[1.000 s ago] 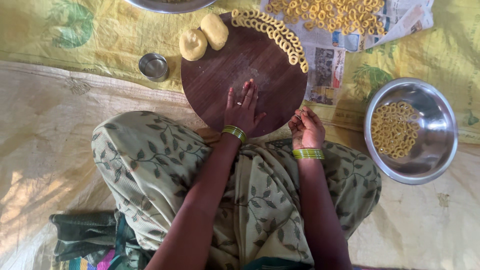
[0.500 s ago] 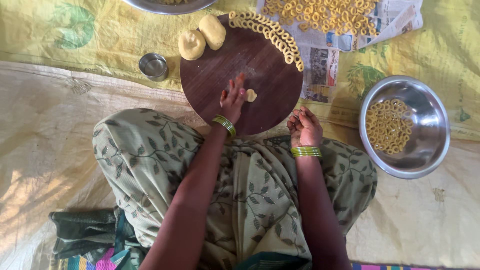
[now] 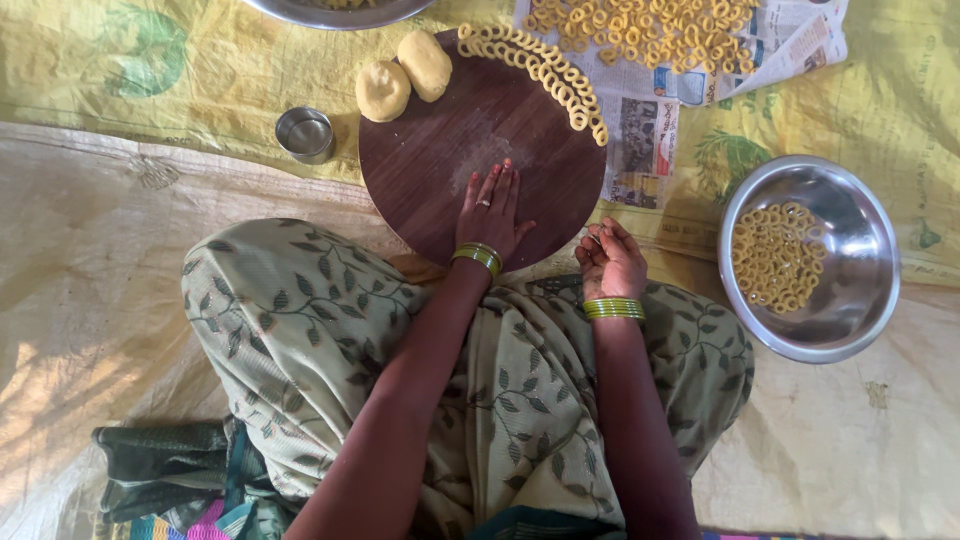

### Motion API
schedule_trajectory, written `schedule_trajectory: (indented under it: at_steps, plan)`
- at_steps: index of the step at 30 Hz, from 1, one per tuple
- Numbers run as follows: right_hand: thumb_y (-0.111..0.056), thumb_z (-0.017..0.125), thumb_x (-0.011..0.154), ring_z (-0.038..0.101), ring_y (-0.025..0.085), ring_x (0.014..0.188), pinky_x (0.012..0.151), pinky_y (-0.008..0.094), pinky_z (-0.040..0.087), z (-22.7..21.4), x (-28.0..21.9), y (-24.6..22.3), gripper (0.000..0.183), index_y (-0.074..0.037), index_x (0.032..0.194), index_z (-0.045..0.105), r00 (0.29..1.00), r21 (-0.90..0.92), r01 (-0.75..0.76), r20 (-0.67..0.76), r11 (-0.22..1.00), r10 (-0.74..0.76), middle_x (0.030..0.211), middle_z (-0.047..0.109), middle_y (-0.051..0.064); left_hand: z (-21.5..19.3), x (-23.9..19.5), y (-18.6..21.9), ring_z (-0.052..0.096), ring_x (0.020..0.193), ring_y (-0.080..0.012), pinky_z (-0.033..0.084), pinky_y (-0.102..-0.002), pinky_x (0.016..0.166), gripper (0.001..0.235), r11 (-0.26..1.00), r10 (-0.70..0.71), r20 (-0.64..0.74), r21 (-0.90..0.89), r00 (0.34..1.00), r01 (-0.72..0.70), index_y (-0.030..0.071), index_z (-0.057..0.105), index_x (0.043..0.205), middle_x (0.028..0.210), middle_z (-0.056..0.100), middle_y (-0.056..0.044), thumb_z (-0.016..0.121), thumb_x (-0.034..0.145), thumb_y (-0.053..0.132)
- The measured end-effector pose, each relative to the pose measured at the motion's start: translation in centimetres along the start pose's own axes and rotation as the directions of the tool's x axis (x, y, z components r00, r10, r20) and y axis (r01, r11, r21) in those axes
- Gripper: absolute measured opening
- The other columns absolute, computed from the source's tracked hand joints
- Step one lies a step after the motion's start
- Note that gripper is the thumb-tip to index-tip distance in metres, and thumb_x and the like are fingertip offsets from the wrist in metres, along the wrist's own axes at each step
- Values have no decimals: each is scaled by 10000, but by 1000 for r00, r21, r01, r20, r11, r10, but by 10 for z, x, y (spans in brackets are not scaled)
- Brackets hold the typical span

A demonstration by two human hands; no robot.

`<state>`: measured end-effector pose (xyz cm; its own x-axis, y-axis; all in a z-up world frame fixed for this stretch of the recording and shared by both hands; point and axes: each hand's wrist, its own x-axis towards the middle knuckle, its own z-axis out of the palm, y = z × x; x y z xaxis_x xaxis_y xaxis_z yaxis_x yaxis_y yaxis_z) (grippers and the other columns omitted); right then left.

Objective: The person rolls small pieces of dough into thin ropes on a wooden board, then joins the ends to form rings. The rings are placed into a metal bowl. The person repeats this process continuously.

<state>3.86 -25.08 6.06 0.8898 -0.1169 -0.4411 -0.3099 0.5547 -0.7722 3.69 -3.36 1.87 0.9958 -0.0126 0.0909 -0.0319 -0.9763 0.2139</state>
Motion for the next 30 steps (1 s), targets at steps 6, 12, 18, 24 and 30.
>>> schedule_trajectory:
  at_steps: [6, 12, 18, 24, 30]
  plan:
    - [-36, 639, 969, 705, 220, 821, 722, 381, 595, 10, -4, -1, 226, -38, 1193, 666, 999, -30, -34, -7, 999, 34, 1015, 721, 116, -8, 22, 2, 139, 1589, -271, 165, -543, 1254, 979, 997, -77, 113, 25, 991, 75, 15, 169, 1646, 1725, 140, -164, 426, 989, 694]
    - [-52, 617, 988, 707, 207, 804, 722, 385, 604, 17, -8, -4, 219, -26, 1202, 654, 999, -77, -24, -37, 997, 21, 1023, 722, 116, -32, 59, -10, 13, 1589, -257, 47, -561, 1264, 948, 975, -208, 293, 143, 933, 172, 59, 8, 1637, 1730, -15, -130, 332, 1006, 689]
    - [-65, 621, 1000, 697, 199, 798, 730, 376, 599, 20, -7, -9, 226, -21, 1219, 657, 999, -47, -39, -27, 998, 38, 1008, 722, 110, -34, 61, -39, 9, 1585, -231, 12, -612, 1238, 832, 973, -171, 194, 187, 966, 135, 148, 9, 1657, 1726, -9, -63, 337, 1034, 593]
    - [-47, 640, 981, 693, 214, 822, 739, 391, 599, 20, 0, -4, 203, -59, 1183, 653, 999, -11, -42, 33, 999, 42, 1010, 720, 99, -25, 14, -39, 54, 1589, -189, 52, -630, 1240, 891, 993, 6, 230, 110, 973, -33, 164, 77, 1657, 1742, 30, -21, 441, 985, 622]
    - [-27, 642, 975, 684, 221, 797, 732, 390, 591, 13, 3, -3, 196, -58, 1167, 659, 997, 44, -32, 66, 998, 29, 991, 717, 110, -14, -16, -23, 205, 1559, -243, 145, -586, 1238, 854, 999, 26, 70, -46, 997, -23, 94, 249, 1617, 1698, 211, -104, 533, 959, 559]
